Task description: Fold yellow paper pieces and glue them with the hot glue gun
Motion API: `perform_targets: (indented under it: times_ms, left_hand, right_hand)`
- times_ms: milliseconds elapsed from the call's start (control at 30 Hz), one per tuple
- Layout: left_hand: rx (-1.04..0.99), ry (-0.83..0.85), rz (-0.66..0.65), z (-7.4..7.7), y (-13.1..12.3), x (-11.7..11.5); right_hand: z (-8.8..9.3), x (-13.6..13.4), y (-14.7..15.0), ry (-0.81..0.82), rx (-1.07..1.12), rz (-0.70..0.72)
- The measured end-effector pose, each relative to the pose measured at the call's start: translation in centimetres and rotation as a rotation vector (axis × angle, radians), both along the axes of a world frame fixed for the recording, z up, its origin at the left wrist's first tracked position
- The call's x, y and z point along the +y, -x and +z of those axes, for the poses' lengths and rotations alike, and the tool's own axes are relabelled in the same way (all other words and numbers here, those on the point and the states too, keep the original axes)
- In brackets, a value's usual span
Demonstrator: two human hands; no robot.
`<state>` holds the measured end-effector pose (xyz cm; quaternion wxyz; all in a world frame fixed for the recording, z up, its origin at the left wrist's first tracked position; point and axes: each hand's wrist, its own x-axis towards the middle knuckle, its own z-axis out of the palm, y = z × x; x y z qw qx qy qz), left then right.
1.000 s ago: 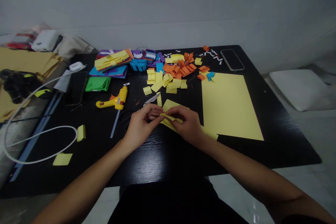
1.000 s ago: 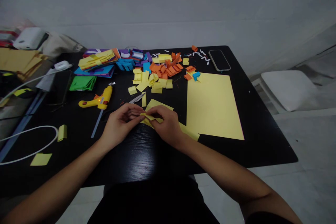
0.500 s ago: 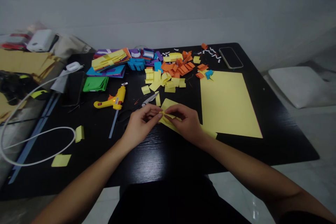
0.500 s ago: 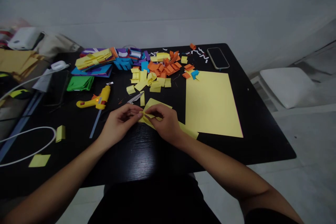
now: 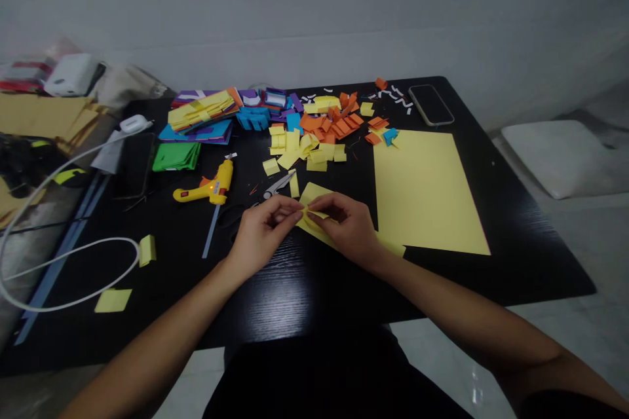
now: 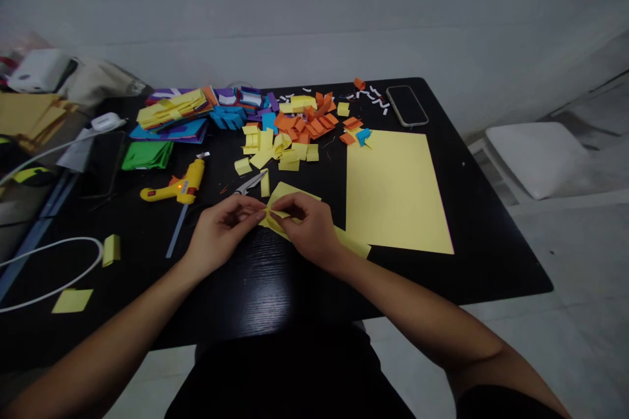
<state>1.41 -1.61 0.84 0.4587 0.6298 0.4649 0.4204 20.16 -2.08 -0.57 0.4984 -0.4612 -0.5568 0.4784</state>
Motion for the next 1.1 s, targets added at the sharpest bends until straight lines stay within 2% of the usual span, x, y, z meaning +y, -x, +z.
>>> perform_targets:
  times_ms: [167,300,467,700,867,1100]
  left_hand:
    - [-0.019,0.032,-0.01,-0.01,-0.02,-0.06]
    - [-0.024,0.038,0.01,-0.09,0.02,0.05]
    - [0.069,-0.06,0.025,-0.24,0.2,-0.08]
    - [0.2,-0.187,0.006,-0.53,0.4,-0.43]
    - [0.207,-0.166,0.023,-0.5,0.35,-0.35]
    - [0.119,-0.066,0.01,-0.32,0.37,-0.03]
  right_hand:
    - [-0.1,-0.08,-0.02,0.005,0.014,0.024]
    - [0.01,-0.19,-0.07,-0.047,-0.066,0.022]
    - [0.21,-0.23,-0.27,-0.168,-0.255,0.017]
    - [0.38,-0.17,-0.36,-0.108,-0.294,0.035]
    - [0.64,-0.23,-0.3,-0.106,-0.326,0.048]
    - [0.62,-0.29,-0.21,-0.179,-0.303,0.024]
